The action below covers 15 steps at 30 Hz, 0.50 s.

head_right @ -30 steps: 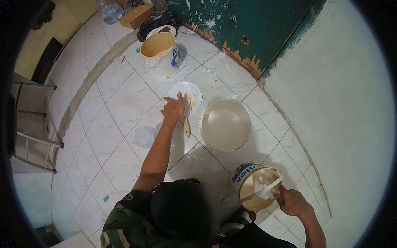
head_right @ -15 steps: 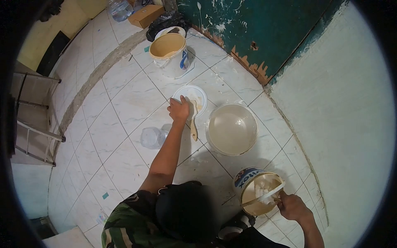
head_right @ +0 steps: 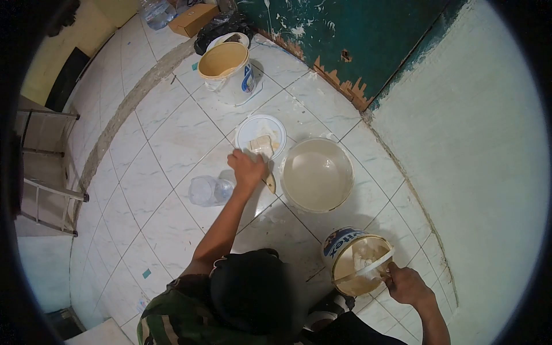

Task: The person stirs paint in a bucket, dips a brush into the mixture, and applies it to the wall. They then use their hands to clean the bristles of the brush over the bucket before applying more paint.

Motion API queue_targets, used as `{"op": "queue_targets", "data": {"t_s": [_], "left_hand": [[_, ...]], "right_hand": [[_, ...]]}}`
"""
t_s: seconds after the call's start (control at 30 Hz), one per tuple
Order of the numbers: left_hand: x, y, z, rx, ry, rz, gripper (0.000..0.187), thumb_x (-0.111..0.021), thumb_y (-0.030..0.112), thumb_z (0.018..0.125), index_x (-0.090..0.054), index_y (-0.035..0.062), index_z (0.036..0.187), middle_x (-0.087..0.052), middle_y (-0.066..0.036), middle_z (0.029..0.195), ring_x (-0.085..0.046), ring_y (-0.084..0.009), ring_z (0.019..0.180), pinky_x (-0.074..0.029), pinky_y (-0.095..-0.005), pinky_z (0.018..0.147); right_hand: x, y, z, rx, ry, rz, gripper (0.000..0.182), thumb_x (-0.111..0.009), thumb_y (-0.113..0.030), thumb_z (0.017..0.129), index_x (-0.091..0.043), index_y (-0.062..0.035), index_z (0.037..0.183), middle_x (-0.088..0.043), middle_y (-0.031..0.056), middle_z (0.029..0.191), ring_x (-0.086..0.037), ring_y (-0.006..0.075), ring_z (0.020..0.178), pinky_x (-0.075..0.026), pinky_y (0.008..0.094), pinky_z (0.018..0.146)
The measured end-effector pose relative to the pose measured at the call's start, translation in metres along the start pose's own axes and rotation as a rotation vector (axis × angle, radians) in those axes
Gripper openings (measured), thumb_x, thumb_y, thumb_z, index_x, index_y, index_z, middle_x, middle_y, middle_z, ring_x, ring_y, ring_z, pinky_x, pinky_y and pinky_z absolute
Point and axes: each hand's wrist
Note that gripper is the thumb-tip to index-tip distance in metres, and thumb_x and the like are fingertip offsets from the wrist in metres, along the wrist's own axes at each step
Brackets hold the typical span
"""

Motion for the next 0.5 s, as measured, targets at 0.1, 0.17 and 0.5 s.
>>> {"op": "queue_targets", "data": {"t_s": [0.1,0.17,0.5], "left_hand": [[-0.003,-0.018,-0.042,-0.037,-0.193,0.097,0.065,-0.070,0.038,0.082,-0.047,-0.0130,0.115,-0.050,-0.033,0.117,-0.050,-0.0437,0.115,-0.044,-0.0501,0.096],[-0.013,-0.029,-0.052,-0.012,-0.349,0.134,0.063,-0.071,0.037,0.081,-0.049,-0.0123,0.112,-0.054,-0.031,0.112,-0.055,-0.0429,0.109,-0.047,-0.0490,0.092],[-0.012,-0.011,-0.064,-0.079,-0.144,-0.212,0.034,-0.067,0.027,0.084,-0.056,-0.0045,0.089,-0.061,-0.019,0.080,-0.061,-0.0317,0.071,-0.050,-0.0418,0.064]], "right_hand": [[0.000,0.000,0.000,-0.004,-0.009,-0.011,0.030,-0.060,-0.017,0.090,-0.052,0.0056,0.108,-0.065,0.0263,0.079,-0.065,0.0440,0.079,-0.051,0.0524,0.074],[0.001,-0.001,0.002,0.000,-0.008,-0.028,0.030,-0.060,-0.016,0.089,-0.052,0.0061,0.108,-0.065,0.0263,0.078,-0.065,0.0441,0.079,-0.051,0.0525,0.074],[0.000,-0.004,0.002,-0.015,-0.013,-0.056,0.030,-0.060,-0.017,0.089,-0.053,0.0039,0.110,-0.066,0.0267,0.082,-0.065,0.0439,0.083,-0.050,0.0518,0.076]]}}
Point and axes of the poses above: each hand's wrist, its own z-axis towards the middle knuckle, its own x-axis out of the back of the hand, y = z × x
